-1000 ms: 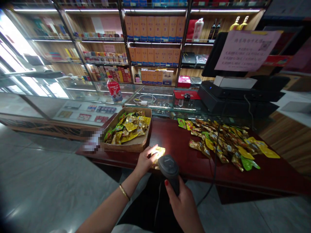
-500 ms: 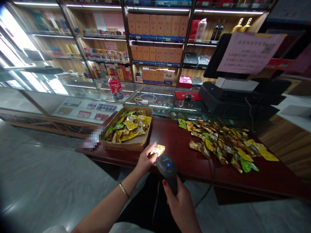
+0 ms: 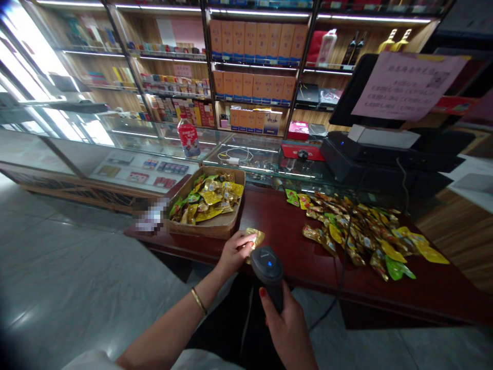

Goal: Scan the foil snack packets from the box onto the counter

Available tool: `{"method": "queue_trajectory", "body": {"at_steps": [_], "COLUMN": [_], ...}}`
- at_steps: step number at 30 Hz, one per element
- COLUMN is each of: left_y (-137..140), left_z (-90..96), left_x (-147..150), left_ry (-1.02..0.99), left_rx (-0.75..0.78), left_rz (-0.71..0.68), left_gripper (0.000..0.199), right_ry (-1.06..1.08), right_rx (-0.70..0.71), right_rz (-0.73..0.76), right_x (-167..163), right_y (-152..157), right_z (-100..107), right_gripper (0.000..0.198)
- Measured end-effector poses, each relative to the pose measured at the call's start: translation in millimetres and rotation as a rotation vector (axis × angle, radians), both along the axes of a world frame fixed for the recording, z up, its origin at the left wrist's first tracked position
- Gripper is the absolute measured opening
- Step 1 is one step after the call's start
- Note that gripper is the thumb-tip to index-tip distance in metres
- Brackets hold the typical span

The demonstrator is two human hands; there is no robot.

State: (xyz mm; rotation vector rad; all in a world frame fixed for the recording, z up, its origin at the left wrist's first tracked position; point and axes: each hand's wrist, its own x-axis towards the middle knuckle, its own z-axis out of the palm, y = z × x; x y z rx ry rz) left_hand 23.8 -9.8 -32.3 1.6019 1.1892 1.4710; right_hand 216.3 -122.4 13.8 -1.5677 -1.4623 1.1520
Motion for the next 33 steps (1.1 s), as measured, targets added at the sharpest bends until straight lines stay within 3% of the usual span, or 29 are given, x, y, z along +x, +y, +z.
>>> {"method": "queue_trajectory", "body": {"at_steps": [8, 14, 17, 22, 24, 28, 30, 33], "left_y": [3, -3, -5, 8, 21, 54, 69, 82], "left_z": [1.0, 11.2, 15.5, 30.7, 45.1, 80.9, 94.0, 98.2], "left_x": [-4, -2, -1, 4, 8, 14, 16, 18], "left_ry": [0.038, 0.046, 0.086, 0.268, 0.377, 0.56, 0.526, 0.289], "left_rx": [-0.06, -0.161, -0.137, -0.007, 0.012, 0.016, -0.028, -0.21], "left_rz": [-0.009, 0.016, -0.022, -0.26, -0.39, -0.558, -0.616, -0.649], "left_gripper": [0.046, 0.051, 0.058, 0.088, 0.084, 0.052, 0.048, 0.056], "right_ry": [0.004, 0.064, 0.09, 0.094, 0.077, 0.053, 0.051, 0.046], "right_rx": [0.01, 0.024, 0.038, 0.063, 0.059, 0.083, 0.094, 0.085], "right_rz": [-0.006, -0.006, -0.036, -0.13, -0.162, -0.236, -0.251, -0.246], "right_x": [4, 1, 3, 16, 22, 31, 36, 43], "right_y": [-1, 2, 4, -1, -4, -12, -15, -18], "right_z": [-2, -4, -7, -5, -1, 6, 6, 3], "right_gripper": [0.058, 0.057, 0.054, 0.047, 0.047, 0.046, 0.046, 0.046]}}
